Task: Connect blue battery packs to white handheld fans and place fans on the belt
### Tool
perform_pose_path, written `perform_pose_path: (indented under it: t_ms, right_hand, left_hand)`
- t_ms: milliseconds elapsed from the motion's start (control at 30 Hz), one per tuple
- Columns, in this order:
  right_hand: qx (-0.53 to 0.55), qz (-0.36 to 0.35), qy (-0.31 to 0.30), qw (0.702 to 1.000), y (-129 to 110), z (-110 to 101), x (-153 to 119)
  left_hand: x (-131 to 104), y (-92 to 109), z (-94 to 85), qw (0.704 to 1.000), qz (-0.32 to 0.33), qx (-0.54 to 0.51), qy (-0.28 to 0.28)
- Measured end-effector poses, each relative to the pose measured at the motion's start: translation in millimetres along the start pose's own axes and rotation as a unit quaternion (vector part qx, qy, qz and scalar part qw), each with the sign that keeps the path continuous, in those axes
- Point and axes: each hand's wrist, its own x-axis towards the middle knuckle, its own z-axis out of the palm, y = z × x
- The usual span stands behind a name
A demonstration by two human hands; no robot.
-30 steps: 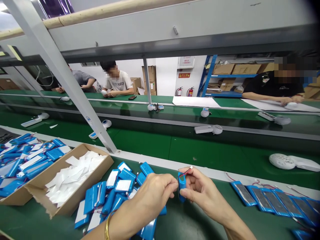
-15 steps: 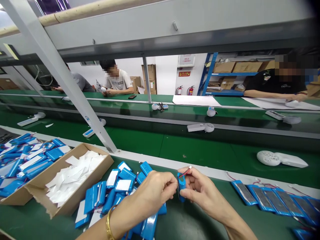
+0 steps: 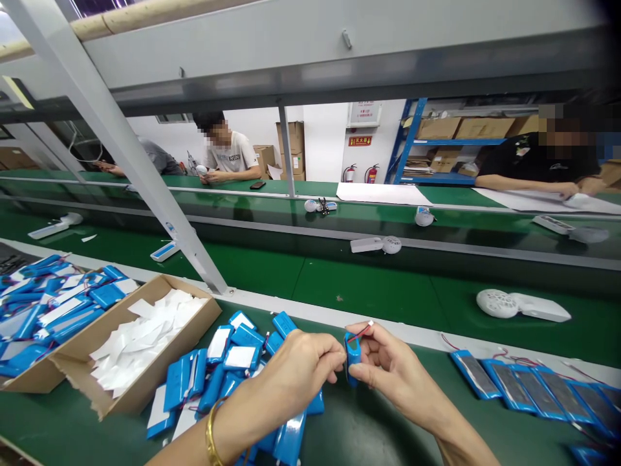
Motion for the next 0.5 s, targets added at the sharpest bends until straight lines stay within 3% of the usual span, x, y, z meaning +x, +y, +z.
perform_pose_path:
  t_ms: [233, 500]
  right_hand:
    - [-0.028, -0.008, 0.000, 1.000, -3.4, 0.3, -0.5]
    - [-0.005, -0.006, 0.000, 1.000, -1.3, 2.6, -0.5]
  left_hand:
    - [0.4, -3.1, 0.4, 1.000, 0.008, 0.002, -0.006]
    - [0.5, -5.4, 3.6, 0.999, -0.026, -0.020, 0.006]
